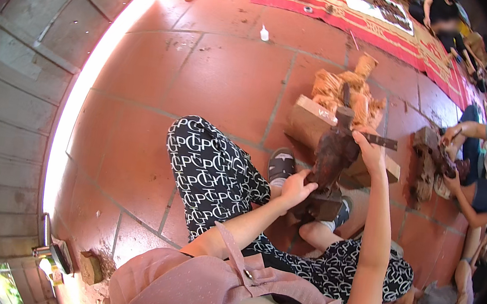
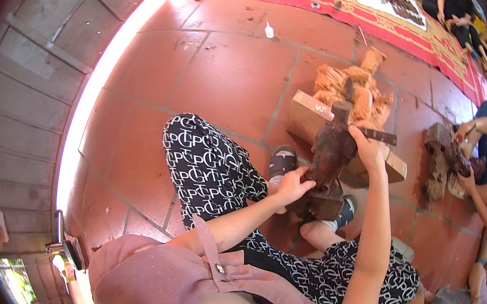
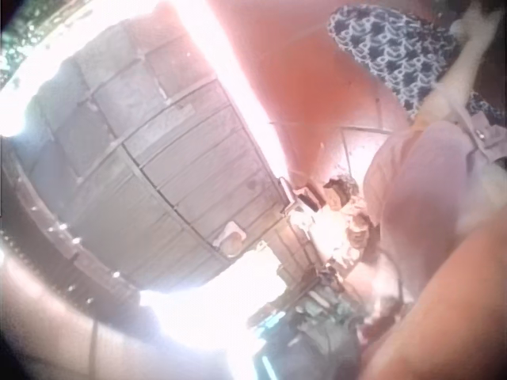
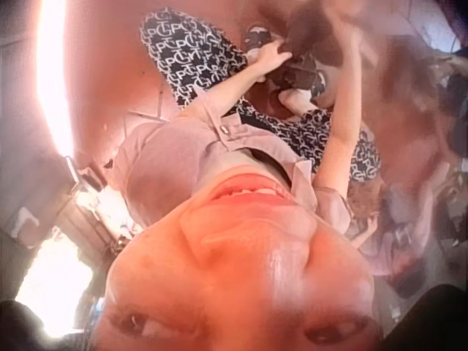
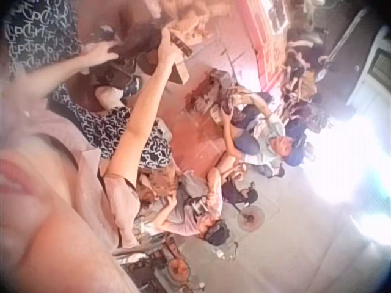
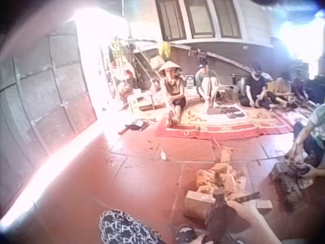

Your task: The person sits on the floor and uses a small carving knife to shape a piece of wood mounted on a wooden block. They repeatedly scrape and refine the wood surface, occasionally rotating the piece to access different sides.

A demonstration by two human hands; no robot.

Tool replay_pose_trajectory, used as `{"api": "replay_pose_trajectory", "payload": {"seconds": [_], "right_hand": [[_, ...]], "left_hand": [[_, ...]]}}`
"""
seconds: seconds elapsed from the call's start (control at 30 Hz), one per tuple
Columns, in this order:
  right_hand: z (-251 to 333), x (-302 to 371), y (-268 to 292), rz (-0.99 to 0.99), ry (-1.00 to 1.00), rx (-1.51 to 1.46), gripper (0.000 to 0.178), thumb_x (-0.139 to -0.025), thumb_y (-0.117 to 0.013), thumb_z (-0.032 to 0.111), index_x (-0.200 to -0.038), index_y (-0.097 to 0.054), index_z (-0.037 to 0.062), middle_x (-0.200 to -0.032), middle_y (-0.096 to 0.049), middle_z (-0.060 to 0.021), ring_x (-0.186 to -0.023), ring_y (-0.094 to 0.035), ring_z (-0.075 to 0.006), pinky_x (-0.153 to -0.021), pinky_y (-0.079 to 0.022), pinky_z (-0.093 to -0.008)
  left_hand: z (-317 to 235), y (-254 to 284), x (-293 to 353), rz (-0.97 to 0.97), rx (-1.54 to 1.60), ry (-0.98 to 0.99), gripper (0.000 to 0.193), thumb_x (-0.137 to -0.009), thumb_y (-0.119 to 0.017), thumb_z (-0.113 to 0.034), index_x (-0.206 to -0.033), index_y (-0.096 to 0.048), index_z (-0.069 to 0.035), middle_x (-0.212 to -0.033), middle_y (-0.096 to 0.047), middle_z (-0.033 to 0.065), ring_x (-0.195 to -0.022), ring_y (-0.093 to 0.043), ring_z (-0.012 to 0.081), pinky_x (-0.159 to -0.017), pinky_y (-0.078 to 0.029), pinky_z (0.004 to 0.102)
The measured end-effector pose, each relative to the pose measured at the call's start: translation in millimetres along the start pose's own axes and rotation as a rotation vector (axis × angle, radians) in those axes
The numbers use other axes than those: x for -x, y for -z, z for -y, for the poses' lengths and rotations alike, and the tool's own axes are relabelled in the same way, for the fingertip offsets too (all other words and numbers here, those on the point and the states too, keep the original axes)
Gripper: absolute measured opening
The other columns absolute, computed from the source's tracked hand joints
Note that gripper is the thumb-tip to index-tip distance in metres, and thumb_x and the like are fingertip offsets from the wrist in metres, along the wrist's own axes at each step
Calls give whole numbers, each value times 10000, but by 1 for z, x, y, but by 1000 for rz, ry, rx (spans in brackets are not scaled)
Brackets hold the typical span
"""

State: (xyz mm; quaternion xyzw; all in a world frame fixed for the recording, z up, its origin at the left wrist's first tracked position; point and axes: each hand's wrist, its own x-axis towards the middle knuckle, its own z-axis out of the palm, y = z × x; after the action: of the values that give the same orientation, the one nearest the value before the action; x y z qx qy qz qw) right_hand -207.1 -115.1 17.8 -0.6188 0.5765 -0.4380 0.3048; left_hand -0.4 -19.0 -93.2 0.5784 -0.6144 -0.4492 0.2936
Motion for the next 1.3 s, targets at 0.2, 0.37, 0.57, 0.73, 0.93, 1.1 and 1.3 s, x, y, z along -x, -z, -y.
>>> {"api": "replay_pose_trajectory", "payload": {"seconds": [0.2,0.37,0.57,0.73,0.93,1.1,1.3], "right_hand": [[-7,-1,5,35,-15,-69,162,-832,-641,187,-839,-650,25,-742,-600,-30,-736,-550,-129,-689,-442,-287],[-27,-2,4,3,-41,-32,163,-826,-658,147,-925,-687,20,-847,-651,-19,-829,-574,-114,-774,-458,-273],[-13,-7,2,48,-137,-147,175,-801,-689,158,-904,-674,17,-822,-638,-9,-773,-570,-99,-725,-460,-261],[-19,-7,6,-54,-332,-360,228,-775,-725,163,-918,-670,-6,-863,-664,-37,-813,-607,-124,-755,-478,-268],[-9,0,9,20,-289,-414,232,-796,-715,127,-979,-664,-6,-918,-664,-64,-829,-612,-124,-780,-486,-255],[-15,2,0,-15,-290,-394,258,-776,-736,122,-987,-667,-7,-933,-665,-70,-848,-610,-128,-792,-484,-263],[-15,1,-4,-127,-430,-425,281,-750,-758,118,-981,-672,-16,-943,-666,-57,-860,-609,-131,-781,-490,-276]], "left_hand": [[-8,-2,-1,31,-57,-4,557,-760,-665,-313,-1190,-539,19,-1034,-623,247,-986,-595,384,-844,-469,414],[7,-9,-5,-27,17,-71,474,-751,-658,-316,-1119,-576,-29,-995,-628,240,-944,-594,400,-814,-471,448],[5,-6,-9,3,-55,-12,535,-745,-672,-314,-1162,-568,5,-894,-644,202,-839,-617,334,-742,-477,393],[4,-6,-9,11,-82,-22,521,-742,-697,-288,-1150,-581,15,-733,-631,126,-671,-604,233,-636,-472,336],[-2,0,-8,63,-40,41,541,-736,-707,-284,-1175,-578,7,-698,-607,102,-633,-574,197,-611,-457,319],[5,-3,-10,63,-19,23,555,-739,-711,-258,-1198,-563,16,-690,-599,90,-622,-565,174,-598,-448,307],[8,-3,-12,85,17,45,550,-739,-712,-249,-1197,-564,16,-691,-596,76,-631,-563,150,-605,-450,291]]}}
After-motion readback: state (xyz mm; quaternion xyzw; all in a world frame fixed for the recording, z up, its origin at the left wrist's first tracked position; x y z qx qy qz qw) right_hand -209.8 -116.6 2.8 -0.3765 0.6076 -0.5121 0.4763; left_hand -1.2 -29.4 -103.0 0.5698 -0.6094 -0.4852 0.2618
